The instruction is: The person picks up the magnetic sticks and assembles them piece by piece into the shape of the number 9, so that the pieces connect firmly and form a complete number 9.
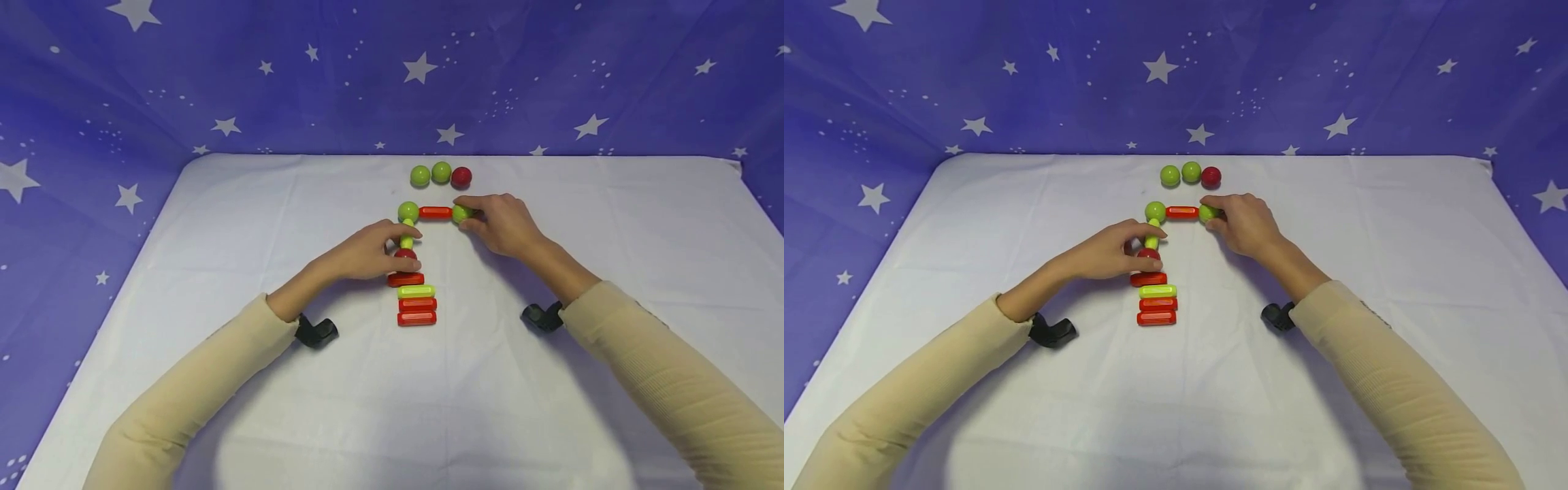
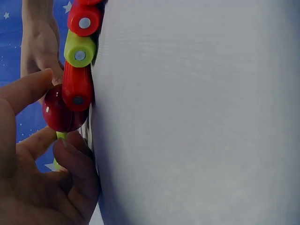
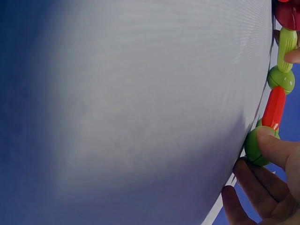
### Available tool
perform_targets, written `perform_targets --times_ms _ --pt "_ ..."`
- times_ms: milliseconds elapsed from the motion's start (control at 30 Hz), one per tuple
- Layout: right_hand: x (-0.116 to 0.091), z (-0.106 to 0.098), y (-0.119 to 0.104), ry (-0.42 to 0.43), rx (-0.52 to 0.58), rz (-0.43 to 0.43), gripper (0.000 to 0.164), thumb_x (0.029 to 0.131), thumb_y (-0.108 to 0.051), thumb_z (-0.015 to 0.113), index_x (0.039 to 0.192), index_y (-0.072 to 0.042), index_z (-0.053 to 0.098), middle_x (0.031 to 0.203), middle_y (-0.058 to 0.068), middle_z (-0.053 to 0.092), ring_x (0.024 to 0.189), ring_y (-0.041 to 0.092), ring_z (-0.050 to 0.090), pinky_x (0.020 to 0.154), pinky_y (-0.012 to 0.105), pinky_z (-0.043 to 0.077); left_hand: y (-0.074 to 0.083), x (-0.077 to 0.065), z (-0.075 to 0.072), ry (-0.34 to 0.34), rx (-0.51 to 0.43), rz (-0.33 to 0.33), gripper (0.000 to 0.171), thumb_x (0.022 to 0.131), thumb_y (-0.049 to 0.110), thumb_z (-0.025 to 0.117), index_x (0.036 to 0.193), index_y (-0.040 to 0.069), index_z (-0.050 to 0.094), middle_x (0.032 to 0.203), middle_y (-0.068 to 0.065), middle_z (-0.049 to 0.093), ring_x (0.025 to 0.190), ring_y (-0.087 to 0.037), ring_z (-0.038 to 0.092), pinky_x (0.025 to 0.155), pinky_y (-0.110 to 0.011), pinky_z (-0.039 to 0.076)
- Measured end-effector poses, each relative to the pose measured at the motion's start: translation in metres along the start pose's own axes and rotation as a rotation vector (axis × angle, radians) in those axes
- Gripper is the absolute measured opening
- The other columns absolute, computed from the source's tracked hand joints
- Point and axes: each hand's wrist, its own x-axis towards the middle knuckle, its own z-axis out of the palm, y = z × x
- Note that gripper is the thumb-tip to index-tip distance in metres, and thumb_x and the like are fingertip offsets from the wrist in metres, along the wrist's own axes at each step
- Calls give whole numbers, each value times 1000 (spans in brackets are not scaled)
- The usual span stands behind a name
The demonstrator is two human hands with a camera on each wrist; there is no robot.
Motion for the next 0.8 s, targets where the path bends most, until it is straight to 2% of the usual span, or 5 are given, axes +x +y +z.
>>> perform_targets --times_ms 367,800 --pt "1 1 0 1 -7 7 43 91 -11 71 133 -7 62 118 18 66 105 36 60 92 55 43 -4 -1 -1 5 -101 18 55 87 33 75 136 14 58 112 -6 56 99 -23 50 82 -36 44" --pt "1 1 0 -1 -8 12 44 91 -11 71 133 -7 62 120 18 66 105 36 60 93 55 42 -7 -4 0 9 -156 18 55 89 30 75 138 15 56 107 -6 59 98 -22 52 82 -35 43"
